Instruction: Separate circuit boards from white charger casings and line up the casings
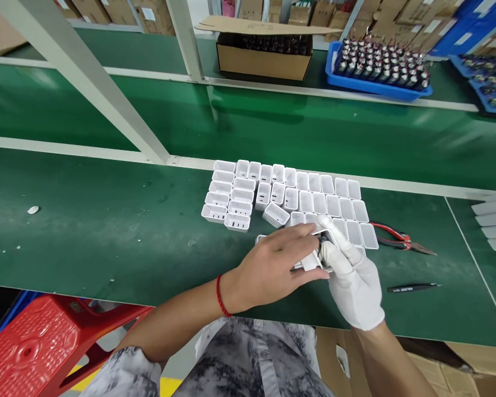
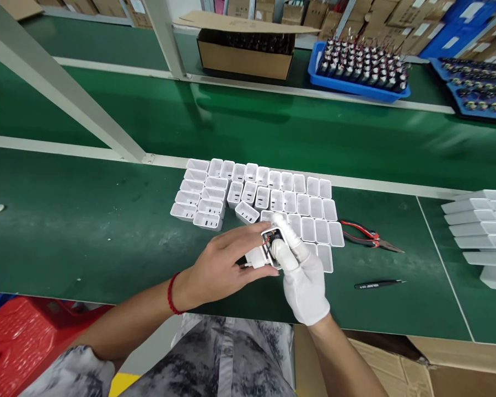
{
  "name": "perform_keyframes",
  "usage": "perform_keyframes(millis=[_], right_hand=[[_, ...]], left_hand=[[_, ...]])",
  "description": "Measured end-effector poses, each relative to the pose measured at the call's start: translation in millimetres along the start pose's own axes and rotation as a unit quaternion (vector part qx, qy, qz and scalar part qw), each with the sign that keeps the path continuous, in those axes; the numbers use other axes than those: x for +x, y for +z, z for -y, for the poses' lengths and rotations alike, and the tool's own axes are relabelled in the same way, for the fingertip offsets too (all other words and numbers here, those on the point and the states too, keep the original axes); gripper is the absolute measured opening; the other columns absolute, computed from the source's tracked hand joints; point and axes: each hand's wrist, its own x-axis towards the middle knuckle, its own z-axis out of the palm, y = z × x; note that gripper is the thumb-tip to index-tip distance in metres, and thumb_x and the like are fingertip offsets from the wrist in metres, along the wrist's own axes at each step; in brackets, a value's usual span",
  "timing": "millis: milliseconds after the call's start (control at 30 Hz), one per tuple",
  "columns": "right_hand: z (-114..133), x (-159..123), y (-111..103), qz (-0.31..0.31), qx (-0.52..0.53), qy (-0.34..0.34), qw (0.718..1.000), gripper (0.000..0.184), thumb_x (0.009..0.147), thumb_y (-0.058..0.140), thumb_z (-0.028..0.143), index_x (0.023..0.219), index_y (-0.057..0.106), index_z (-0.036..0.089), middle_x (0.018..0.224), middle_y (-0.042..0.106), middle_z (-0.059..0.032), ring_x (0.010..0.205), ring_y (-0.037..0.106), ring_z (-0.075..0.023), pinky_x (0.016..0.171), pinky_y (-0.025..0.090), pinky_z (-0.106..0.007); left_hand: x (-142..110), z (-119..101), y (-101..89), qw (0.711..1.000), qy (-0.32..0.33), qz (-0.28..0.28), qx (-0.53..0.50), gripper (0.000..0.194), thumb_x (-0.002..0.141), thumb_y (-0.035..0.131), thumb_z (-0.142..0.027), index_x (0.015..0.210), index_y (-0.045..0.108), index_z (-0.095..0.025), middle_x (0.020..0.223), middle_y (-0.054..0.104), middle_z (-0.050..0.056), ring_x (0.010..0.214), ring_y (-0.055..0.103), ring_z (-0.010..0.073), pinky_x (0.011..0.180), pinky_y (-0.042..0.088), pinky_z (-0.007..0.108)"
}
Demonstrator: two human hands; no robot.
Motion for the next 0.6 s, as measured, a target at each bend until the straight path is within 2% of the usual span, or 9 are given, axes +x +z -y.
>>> perform_keyframes(millis=[233, 300, 367, 433, 500, 600], right_hand=[[-5.9, 7.2, 4.8, 0.006, 0.031, 0.028, 0.999, 0.046, 0.086, 0.072, 0.052, 0.128, 0.07, 0.033, 0.136, 0.066, 0.0004, 0.135, 0.054, -0.0297, 0.118, 0.041, -0.047], [-5.9, 8.5, 4.7, 0.01, 0.032, 0.045, 0.998, 0.048, 0.086, 0.071, 0.056, 0.128, 0.07, 0.032, 0.136, 0.066, 0.0001, 0.133, 0.056, -0.029, 0.116, 0.044, -0.044], [-5.3, 9.7, 1.8, 0.035, 0.02, 0.071, 0.997, 0.057, 0.088, 0.063, 0.065, 0.131, 0.068, 0.029, 0.129, 0.07, -0.0038, 0.122, 0.065, -0.0295, 0.106, 0.054, -0.043], [-3.7, 11.4, -4.0, 0.08, 0.009, 0.094, 0.992, 0.073, 0.088, 0.048, 0.078, 0.136, 0.065, 0.026, 0.117, 0.075, -0.0081, 0.104, 0.072, -0.0307, 0.088, 0.063, -0.044], [-0.1, 13.5, -11.8, 0.141, -0.005, 0.093, 0.986, 0.082, 0.086, 0.038, 0.084, 0.14, 0.06, 0.026, 0.104, 0.077, -0.009, 0.091, 0.074, -0.0305, 0.076, 0.065, -0.045], [8.7, 16.5, -23.1, 0.201, -0.082, 0.046, 0.975, 0.073, 0.086, 0.053, 0.076, 0.139, 0.059, 0.026, 0.098, 0.076, -0.008, 0.097, 0.072, -0.0299, 0.09, 0.06, -0.048]], left_hand=[[0.9, 4.6, -0.1, 1.0, -0.018, 0.015, -0.005, 0.036, 0.092, 0.065, -0.046, 0.113, 0.059, -0.017, 0.119, 0.075, 0.014, 0.121, 0.069, 0.025, 0.101, 0.062, 0.037], [2.2, 6.2, -0.6, 0.999, -0.04, 0.024, -0.016, 0.034, 0.092, 0.065, -0.047, 0.11, 0.059, -0.019, 0.117, 0.075, 0.011, 0.114, 0.072, 0.0248, 0.096, 0.063, 0.037], [4.2, 7.2, -2.5, 0.996, -0.077, 0.033, -0.038, 0.031, 0.092, 0.066, -0.048, 0.103, 0.059, -0.02, 0.107, 0.076, 0.008, 0.096, 0.076, 0.0225, 0.083, 0.064, 0.033], [6.7, 7.4, -5.8, 0.988, -0.132, 0.037, -0.077, 0.033, 0.089, 0.068, -0.05, 0.098, 0.058, -0.02, 0.097, 0.075, 0.005, 0.08, 0.073, 0.018, 0.071, 0.061, 0.029], [9.5, 7.5, -9.3, 0.972, -0.196, 0.039, -0.126, 0.039, 0.083, 0.073, -0.054, 0.096, 0.056, -0.021, 0.091, 0.072, 0.002, 0.071, 0.068, 0.0145, 0.063, 0.056, 0.025], [13.4, 8.0, -11.8, 0.938, -0.276, 0.04, -0.204, 0.045, 0.076, 0.078, -0.057, 0.089, 0.053, -0.021, 0.079, 0.064, -0.002, 0.064, 0.059, 0.0113, 0.056, 0.048, 0.022]])
